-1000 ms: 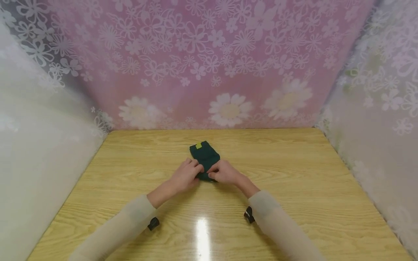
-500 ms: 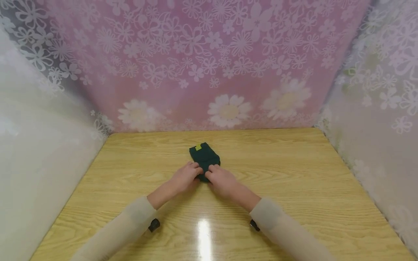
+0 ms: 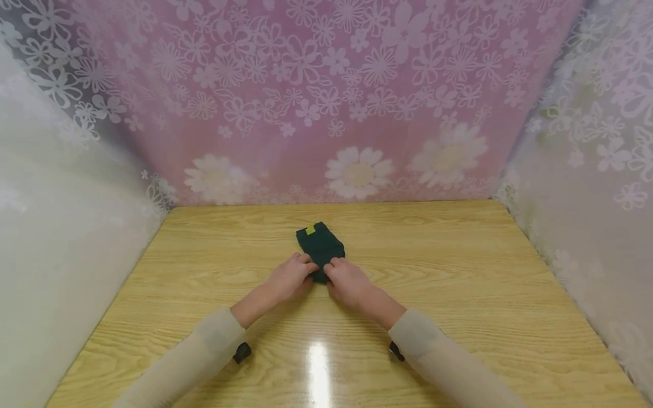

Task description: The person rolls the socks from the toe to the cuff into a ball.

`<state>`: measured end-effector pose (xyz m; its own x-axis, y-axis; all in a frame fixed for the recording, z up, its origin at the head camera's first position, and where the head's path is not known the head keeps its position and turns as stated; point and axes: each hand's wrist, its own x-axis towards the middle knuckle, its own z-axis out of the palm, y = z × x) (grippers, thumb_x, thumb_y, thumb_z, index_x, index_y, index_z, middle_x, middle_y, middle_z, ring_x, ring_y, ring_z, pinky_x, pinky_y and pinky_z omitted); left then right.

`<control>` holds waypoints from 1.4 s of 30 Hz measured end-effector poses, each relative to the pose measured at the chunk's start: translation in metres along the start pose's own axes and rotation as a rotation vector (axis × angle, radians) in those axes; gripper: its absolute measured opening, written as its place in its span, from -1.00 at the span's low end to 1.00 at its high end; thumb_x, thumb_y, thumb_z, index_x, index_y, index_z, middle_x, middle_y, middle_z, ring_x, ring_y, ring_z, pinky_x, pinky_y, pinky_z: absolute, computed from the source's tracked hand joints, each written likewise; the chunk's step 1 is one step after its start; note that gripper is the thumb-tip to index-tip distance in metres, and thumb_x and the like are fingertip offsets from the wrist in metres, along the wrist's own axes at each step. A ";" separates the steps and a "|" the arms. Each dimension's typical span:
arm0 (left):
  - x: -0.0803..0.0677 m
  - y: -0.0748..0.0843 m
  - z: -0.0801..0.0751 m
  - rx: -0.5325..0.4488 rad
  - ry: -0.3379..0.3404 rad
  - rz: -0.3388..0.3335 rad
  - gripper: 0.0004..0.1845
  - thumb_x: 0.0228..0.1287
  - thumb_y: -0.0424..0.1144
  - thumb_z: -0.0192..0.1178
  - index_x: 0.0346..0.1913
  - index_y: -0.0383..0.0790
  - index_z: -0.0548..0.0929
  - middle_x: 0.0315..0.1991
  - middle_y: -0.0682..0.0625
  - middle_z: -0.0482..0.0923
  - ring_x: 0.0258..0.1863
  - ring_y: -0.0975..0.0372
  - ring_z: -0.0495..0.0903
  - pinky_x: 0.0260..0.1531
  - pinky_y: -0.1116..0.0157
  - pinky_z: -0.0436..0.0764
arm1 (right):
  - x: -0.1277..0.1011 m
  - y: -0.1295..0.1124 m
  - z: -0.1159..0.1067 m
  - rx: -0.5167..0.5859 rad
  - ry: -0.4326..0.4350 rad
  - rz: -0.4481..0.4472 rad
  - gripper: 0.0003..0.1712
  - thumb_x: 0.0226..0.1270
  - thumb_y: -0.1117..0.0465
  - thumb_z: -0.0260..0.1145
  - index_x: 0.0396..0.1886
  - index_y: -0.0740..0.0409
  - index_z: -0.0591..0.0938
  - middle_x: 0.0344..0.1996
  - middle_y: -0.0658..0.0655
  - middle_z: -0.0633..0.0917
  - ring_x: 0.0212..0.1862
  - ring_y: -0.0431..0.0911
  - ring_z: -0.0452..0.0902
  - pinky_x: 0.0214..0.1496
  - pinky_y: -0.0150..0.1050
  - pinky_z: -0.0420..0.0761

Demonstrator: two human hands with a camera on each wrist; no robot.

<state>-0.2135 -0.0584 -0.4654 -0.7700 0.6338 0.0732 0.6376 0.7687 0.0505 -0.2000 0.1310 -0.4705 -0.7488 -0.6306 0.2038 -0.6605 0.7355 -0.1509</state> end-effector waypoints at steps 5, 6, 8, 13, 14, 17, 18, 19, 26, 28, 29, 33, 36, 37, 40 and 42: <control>0.001 -0.001 0.001 0.050 -0.001 0.020 -0.87 0.43 -0.27 0.20 -0.09 -0.12 0.72 -0.16 -0.04 0.59 -0.19 0.14 0.49 -0.11 0.28 0.61 | 0.003 0.005 -0.001 0.078 -0.012 0.013 -0.82 0.22 0.35 0.38 -0.18 0.31 0.69 -0.29 0.18 0.64 -0.23 0.02 0.59 -0.13 -0.13 0.64; 0.001 -0.001 0.001 0.064 -0.001 0.025 -0.87 0.43 -0.26 0.20 -0.08 -0.11 0.72 -0.16 -0.04 0.60 -0.18 0.14 0.49 -0.09 0.28 0.60 | 0.004 0.007 -0.001 0.103 -0.018 0.021 -0.81 0.23 0.35 0.38 -0.17 0.31 0.69 -0.28 0.18 0.65 -0.21 0.02 0.60 -0.13 -0.13 0.65; 0.003 -0.002 0.001 0.086 0.000 0.038 -0.87 0.43 -0.26 0.20 -0.08 -0.11 0.72 -0.16 -0.04 0.62 -0.19 0.14 0.51 -0.07 0.28 0.59 | 0.006 0.011 -0.001 0.174 -0.032 0.045 -0.80 0.23 0.35 0.38 -0.15 0.32 0.70 -0.25 0.19 0.67 -0.18 0.02 0.62 -0.11 -0.12 0.65; 0.007 -0.005 -0.002 0.087 -0.030 0.057 -0.82 0.45 -0.27 0.17 -0.02 -0.13 0.73 -0.12 -0.06 0.65 -0.17 0.12 0.54 0.00 0.23 0.58 | 0.011 0.024 0.000 0.339 -0.077 0.090 -0.77 0.25 0.32 0.38 -0.10 0.31 0.73 -0.21 0.17 0.73 -0.15 -0.02 0.65 -0.09 -0.13 0.66; 0.007 -0.006 -0.002 0.080 -0.040 0.056 -0.81 0.45 -0.27 0.17 0.00 -0.13 0.73 -0.10 -0.06 0.65 -0.15 0.12 0.54 0.02 0.22 0.58 | 0.012 0.027 0.000 0.371 -0.090 0.100 -0.76 0.27 0.31 0.38 -0.09 0.30 0.73 -0.20 0.15 0.73 -0.15 -0.05 0.64 -0.10 -0.15 0.66; 0.010 -0.008 -0.004 0.063 -0.059 0.060 -0.77 0.45 -0.28 0.17 0.06 -0.13 0.72 -0.07 -0.06 0.66 -0.12 0.11 0.56 0.05 0.21 0.57 | 0.014 0.034 -0.002 0.484 -0.120 0.111 -0.76 0.29 0.31 0.36 -0.08 0.31 0.74 -0.21 0.15 0.76 -0.19 -0.10 0.65 -0.15 -0.20 0.67; 0.011 -0.008 -0.004 0.054 -0.063 0.060 -0.76 0.45 -0.28 0.17 0.08 -0.13 0.72 -0.06 -0.07 0.66 -0.12 0.11 0.56 0.04 0.20 0.57 | 0.015 0.037 -0.003 0.527 -0.130 0.114 -0.76 0.29 0.31 0.36 -0.08 0.31 0.74 -0.21 0.15 0.76 -0.22 -0.12 0.66 -0.18 -0.22 0.67; 0.011 -0.009 -0.004 0.045 -0.065 0.058 -0.75 0.46 -0.29 0.16 0.09 -0.13 0.72 -0.06 -0.07 0.66 -0.11 0.11 0.57 0.02 0.20 0.58 | 0.016 0.040 -0.003 0.570 -0.145 0.126 -0.76 0.30 0.30 0.36 -0.08 0.30 0.75 -0.22 0.14 0.77 -0.24 -0.14 0.66 -0.21 -0.25 0.66; 0.015 -0.015 -0.008 -0.150 -0.115 0.003 -0.69 0.46 -0.34 0.13 0.17 -0.18 0.68 -0.04 -0.09 0.63 -0.07 0.07 0.57 0.00 0.20 0.61 | 0.023 0.052 -0.009 0.761 -0.240 0.186 -0.76 0.30 0.32 0.38 -0.08 0.34 0.74 -0.32 0.12 0.79 -0.39 -0.11 0.69 -0.32 -0.28 0.66; 0.016 -0.018 -0.009 -0.201 -0.127 -0.012 -0.69 0.45 -0.36 0.14 0.18 -0.19 0.67 -0.04 -0.09 0.63 -0.06 0.07 0.57 0.00 0.21 0.61 | 0.025 0.052 -0.011 0.765 -0.252 0.172 -0.75 0.31 0.32 0.37 -0.07 0.37 0.74 -0.32 0.13 0.79 -0.38 -0.10 0.70 -0.31 -0.28 0.67; 0.017 -0.019 -0.009 -0.218 -0.132 -0.014 -0.69 0.45 -0.36 0.14 0.18 -0.19 0.67 -0.04 -0.09 0.62 -0.06 0.08 0.57 0.00 0.22 0.61 | 0.025 0.053 -0.012 0.765 -0.258 0.167 -0.75 0.32 0.32 0.36 -0.07 0.38 0.73 -0.32 0.14 0.79 -0.37 -0.10 0.70 -0.31 -0.27 0.67; 0.017 -0.023 -0.009 -0.242 -0.132 0.000 -0.68 0.44 -0.35 0.16 0.19 -0.20 0.66 -0.05 -0.08 0.62 -0.07 0.10 0.58 -0.03 0.24 0.61 | 0.026 0.052 -0.014 0.776 -0.273 0.181 -0.73 0.33 0.33 0.34 -0.05 0.40 0.72 -0.32 0.16 0.79 -0.35 -0.08 0.71 -0.30 -0.25 0.68; 0.016 -0.023 -0.005 -0.233 -0.120 0.016 -0.68 0.44 -0.32 0.17 0.19 -0.19 0.66 -0.07 -0.07 0.62 -0.09 0.12 0.58 -0.07 0.25 0.61 | 0.024 0.052 -0.012 0.774 -0.265 0.184 -0.74 0.33 0.32 0.35 -0.05 0.39 0.72 -0.32 0.16 0.79 -0.37 -0.09 0.70 -0.32 -0.25 0.68; 0.015 -0.023 -0.004 -0.229 -0.111 0.020 -0.69 0.44 -0.31 0.17 0.18 -0.19 0.67 -0.07 -0.07 0.62 -0.09 0.12 0.58 -0.07 0.25 0.61 | 0.023 0.052 -0.010 0.768 -0.260 0.180 -0.74 0.33 0.32 0.35 -0.06 0.39 0.73 -0.31 0.16 0.79 -0.38 -0.10 0.70 -0.32 -0.26 0.67; 0.012 -0.022 -0.001 -0.211 -0.080 0.025 -0.72 0.43 -0.28 0.20 0.13 -0.18 0.68 -0.06 -0.06 0.64 -0.08 0.12 0.59 -0.06 0.26 0.62 | 0.020 0.051 -0.006 0.747 -0.246 0.164 -0.76 0.34 0.32 0.35 -0.07 0.37 0.73 -0.30 0.16 0.79 -0.40 -0.14 0.68 -0.33 -0.29 0.66; 0.010 -0.020 -0.002 -0.167 -0.050 0.043 -0.77 0.42 -0.27 0.22 0.08 -0.16 0.68 -0.07 -0.05 0.64 -0.09 0.12 0.59 -0.06 0.26 0.61 | 0.019 0.050 -0.007 0.726 -0.239 0.154 -0.77 0.35 0.32 0.34 -0.07 0.36 0.74 -0.28 0.15 0.78 -0.39 -0.15 0.67 -0.32 -0.30 0.65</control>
<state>-0.2337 -0.0671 -0.4640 -0.7398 0.6722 0.0294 0.6617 0.7189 0.2131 -0.2475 0.1575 -0.4677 -0.7721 -0.6313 -0.0722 -0.3571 0.5251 -0.7725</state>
